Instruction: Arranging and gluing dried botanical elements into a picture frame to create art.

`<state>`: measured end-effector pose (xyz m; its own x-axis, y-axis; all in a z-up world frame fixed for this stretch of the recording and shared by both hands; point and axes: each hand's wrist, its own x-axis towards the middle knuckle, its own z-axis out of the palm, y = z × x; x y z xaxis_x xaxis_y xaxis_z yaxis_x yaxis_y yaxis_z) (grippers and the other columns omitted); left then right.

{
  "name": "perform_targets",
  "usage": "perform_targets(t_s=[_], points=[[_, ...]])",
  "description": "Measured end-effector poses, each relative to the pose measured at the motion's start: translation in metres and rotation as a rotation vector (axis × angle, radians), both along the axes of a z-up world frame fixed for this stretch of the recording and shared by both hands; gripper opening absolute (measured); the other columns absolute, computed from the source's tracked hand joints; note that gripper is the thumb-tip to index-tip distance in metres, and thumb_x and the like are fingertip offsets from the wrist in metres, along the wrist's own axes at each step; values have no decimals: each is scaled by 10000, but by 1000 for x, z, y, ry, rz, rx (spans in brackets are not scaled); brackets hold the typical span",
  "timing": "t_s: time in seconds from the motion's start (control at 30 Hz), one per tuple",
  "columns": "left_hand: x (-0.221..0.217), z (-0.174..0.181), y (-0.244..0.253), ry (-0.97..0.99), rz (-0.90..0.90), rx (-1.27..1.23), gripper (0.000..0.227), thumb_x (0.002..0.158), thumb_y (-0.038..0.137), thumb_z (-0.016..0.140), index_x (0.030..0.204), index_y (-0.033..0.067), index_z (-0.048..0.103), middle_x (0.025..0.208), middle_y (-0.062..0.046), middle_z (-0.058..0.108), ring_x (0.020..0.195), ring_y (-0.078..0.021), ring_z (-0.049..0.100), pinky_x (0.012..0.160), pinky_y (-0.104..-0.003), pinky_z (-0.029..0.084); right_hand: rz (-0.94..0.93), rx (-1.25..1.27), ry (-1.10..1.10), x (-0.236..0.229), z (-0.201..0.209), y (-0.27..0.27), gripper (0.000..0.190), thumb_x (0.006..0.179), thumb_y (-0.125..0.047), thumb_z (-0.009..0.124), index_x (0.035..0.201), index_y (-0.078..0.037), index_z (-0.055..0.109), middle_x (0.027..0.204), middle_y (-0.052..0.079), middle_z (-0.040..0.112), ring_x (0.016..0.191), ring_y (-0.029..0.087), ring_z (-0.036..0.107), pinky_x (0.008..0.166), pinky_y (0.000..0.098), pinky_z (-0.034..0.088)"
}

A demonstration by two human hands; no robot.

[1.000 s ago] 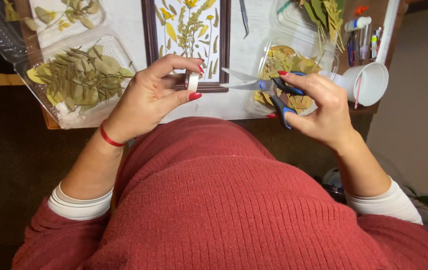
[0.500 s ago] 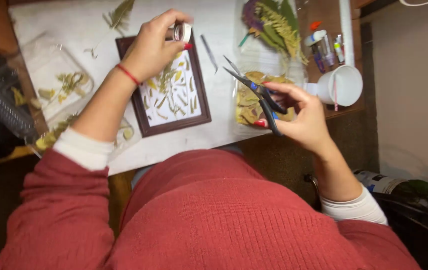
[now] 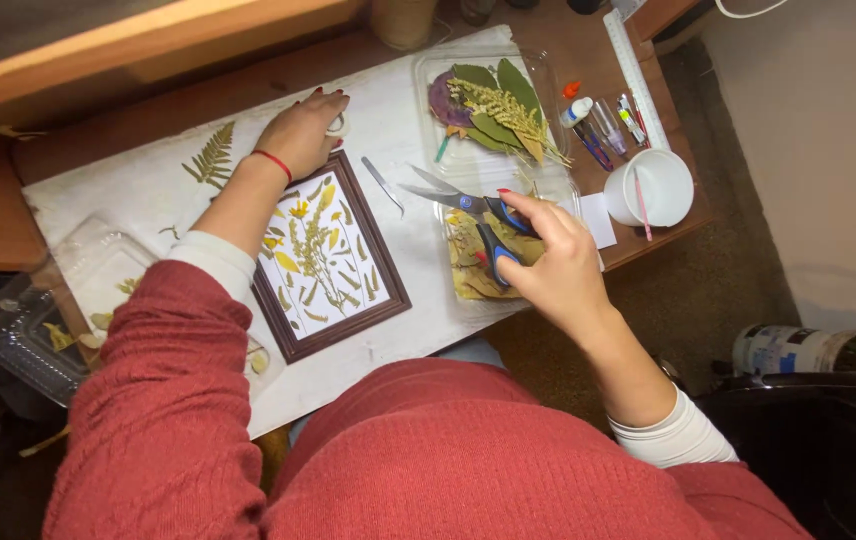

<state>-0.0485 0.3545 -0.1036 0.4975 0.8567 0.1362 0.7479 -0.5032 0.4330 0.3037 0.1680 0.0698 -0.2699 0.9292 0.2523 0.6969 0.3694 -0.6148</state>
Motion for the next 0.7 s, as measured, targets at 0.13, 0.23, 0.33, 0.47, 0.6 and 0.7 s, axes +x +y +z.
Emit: perform_targets(t_s=[0.13,0.23,0.33,0.47,0.6,0.7], points=[[10,58,-49,-144,32,308,458,859,109,760,1291,-20,678,1323,-208,666,1224,-387,620,1044,-421,489,18,253,-173,-11,4,8,658,702,-94,864,1319,-59,635,1129,127,695,1036,335,655,919,448,486],[21,109,-114,-749,540,-152,157,992,125,736,1064,-9,774,967,-119,752,817,-165,643,741,-276,510,26,380,-222,-21,7,13,671,714,-83,867,1343,-71,635,1174,93,694,1054,292,643,901,429,449],[31,138,-165,-1078,501,-384,169,991,87,682,1105,0,772,1041,-100,783,880,-92,678,817,-225,559,95,485,-268,-28,9,18,686,704,-78,886,1345,-66,642,1123,82,675,1016,272,635,870,427,436],[37,173,-196,-1016,481,-140,136,958,42,701,1070,-18,747,1223,-137,745,1117,-148,711,982,-281,570,176,624,-284,-41,9,26,664,753,-62,850,1384,-71,644,1143,49,678,1017,245,639,888,415,443],[32,190,-204,-988,601,-81,129,945,40,721,1065,-3,737,1297,-145,708,1154,-185,701,1020,-309,564,196,709,-309,-49,10,30,536,862,-89,820,1376,-88,668,1170,32,675,1030,227,644,916,399,447],[19,179,-205,-949,516,-169,124,941,45,728,1049,-4,767,1324,-149,703,1125,-186,706,995,-310,579,224,721,-332,-52,12,28,493,867,-88,789,1352,-81,695,1151,37,672,1020,225,646,908,390,441]])
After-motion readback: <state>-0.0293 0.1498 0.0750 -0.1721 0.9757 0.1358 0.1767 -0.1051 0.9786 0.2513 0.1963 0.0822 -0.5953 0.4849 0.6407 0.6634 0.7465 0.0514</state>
